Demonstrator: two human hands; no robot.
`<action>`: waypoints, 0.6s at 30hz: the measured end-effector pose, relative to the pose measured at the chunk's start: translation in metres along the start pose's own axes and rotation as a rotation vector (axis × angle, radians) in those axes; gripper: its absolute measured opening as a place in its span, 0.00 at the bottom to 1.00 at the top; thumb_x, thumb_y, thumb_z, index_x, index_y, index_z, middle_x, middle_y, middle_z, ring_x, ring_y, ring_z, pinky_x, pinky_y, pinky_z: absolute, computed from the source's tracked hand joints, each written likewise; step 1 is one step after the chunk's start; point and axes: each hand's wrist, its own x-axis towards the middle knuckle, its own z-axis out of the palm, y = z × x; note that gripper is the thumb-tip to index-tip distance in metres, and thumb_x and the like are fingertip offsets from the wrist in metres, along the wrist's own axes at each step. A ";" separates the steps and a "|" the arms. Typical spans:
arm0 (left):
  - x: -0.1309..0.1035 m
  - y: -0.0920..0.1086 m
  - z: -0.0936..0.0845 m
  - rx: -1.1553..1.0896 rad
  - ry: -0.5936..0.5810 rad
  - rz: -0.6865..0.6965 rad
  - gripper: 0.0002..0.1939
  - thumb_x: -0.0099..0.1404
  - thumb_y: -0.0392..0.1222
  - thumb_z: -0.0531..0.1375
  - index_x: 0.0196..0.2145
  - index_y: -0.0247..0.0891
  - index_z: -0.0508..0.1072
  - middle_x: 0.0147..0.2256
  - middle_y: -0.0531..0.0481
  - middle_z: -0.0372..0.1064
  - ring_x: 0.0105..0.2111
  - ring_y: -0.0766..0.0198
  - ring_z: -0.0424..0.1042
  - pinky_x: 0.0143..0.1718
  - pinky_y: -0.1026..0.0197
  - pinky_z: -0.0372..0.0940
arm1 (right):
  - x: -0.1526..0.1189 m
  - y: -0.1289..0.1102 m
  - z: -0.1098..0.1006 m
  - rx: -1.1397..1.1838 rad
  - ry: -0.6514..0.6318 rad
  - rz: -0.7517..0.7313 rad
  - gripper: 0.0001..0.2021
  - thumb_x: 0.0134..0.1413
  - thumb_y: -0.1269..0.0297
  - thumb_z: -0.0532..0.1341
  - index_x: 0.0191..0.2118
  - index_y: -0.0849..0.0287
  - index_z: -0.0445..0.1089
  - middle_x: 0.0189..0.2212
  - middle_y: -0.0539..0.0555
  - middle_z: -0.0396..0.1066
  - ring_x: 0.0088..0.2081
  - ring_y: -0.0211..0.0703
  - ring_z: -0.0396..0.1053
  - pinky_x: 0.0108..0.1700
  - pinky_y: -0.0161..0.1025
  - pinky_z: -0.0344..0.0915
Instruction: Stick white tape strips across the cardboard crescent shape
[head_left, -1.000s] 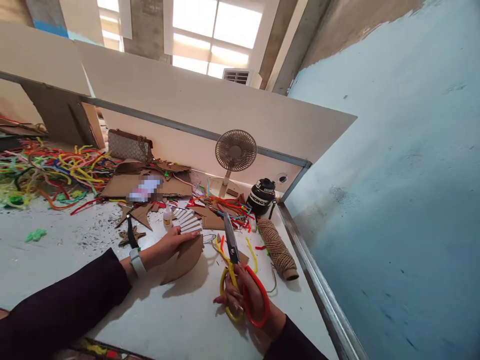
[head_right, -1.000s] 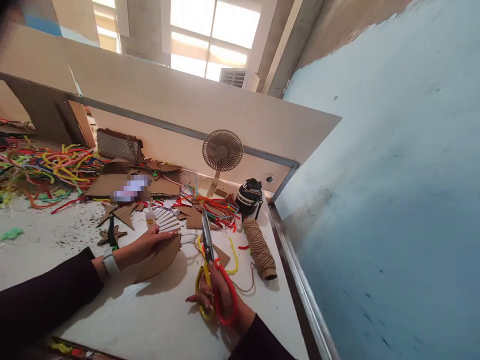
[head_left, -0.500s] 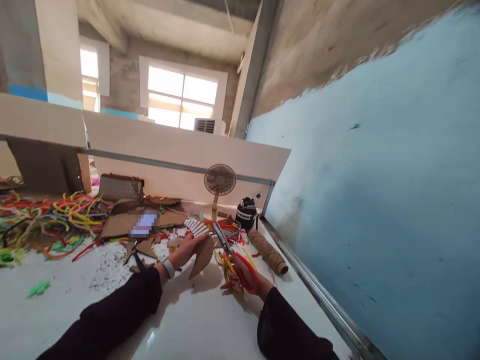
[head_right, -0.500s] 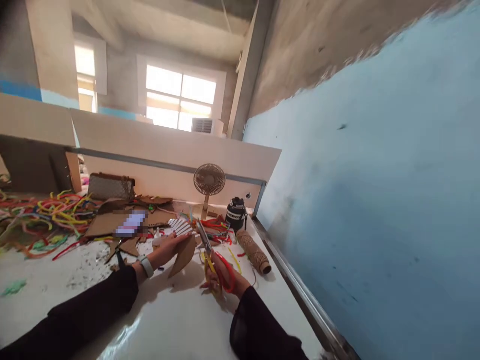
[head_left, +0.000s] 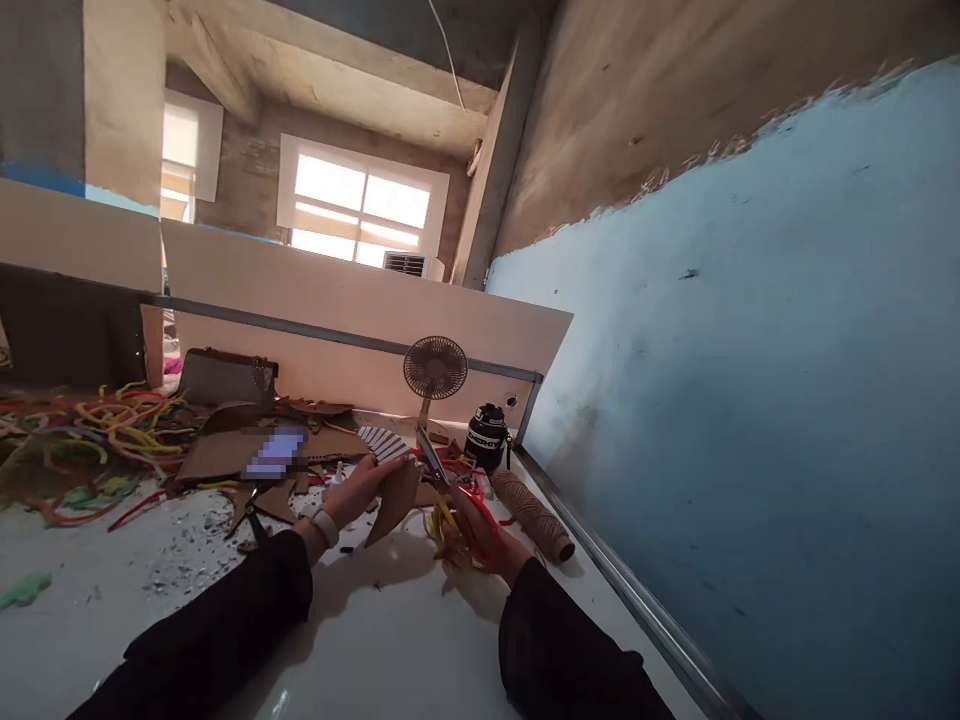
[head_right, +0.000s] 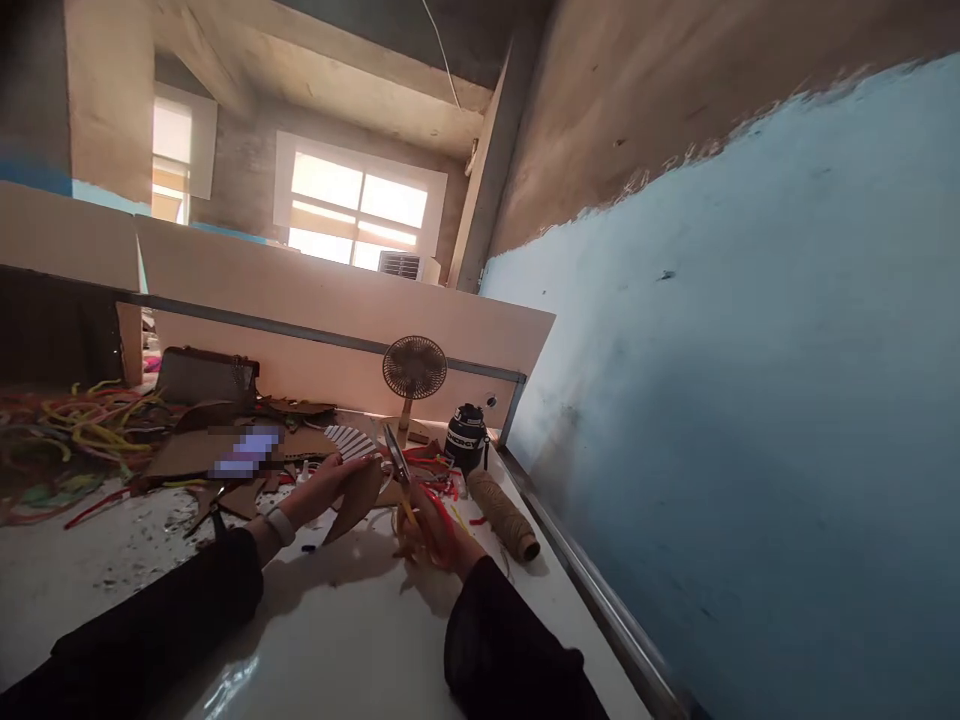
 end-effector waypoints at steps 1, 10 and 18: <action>0.000 0.000 -0.001 0.002 0.000 0.001 0.27 0.46 0.52 0.72 0.40 0.35 0.76 0.40 0.43 0.77 0.41 0.55 0.74 0.39 0.62 0.66 | 0.001 -0.001 -0.002 0.004 -0.002 0.018 0.29 0.52 0.32 0.52 0.24 0.56 0.56 0.11 0.40 0.51 0.13 0.30 0.44 0.19 0.31 0.57; -0.002 0.017 -0.002 0.067 0.145 -0.024 0.23 0.44 0.51 0.73 0.34 0.37 0.73 0.29 0.50 0.75 0.31 0.61 0.74 0.27 0.66 0.63 | -0.021 -0.009 -0.012 -0.140 -0.032 0.101 0.30 0.52 0.30 0.49 0.27 0.56 0.61 0.14 0.44 0.55 0.14 0.33 0.51 0.21 0.38 0.65; -0.007 0.034 0.004 0.110 0.244 -0.050 0.22 0.46 0.55 0.69 0.30 0.36 0.69 0.23 0.51 0.72 0.22 0.62 0.71 0.23 0.63 0.63 | -0.041 -0.018 -0.006 -0.468 -0.039 0.051 0.32 0.53 0.31 0.48 0.20 0.58 0.60 0.13 0.47 0.59 0.13 0.34 0.56 0.15 0.34 0.59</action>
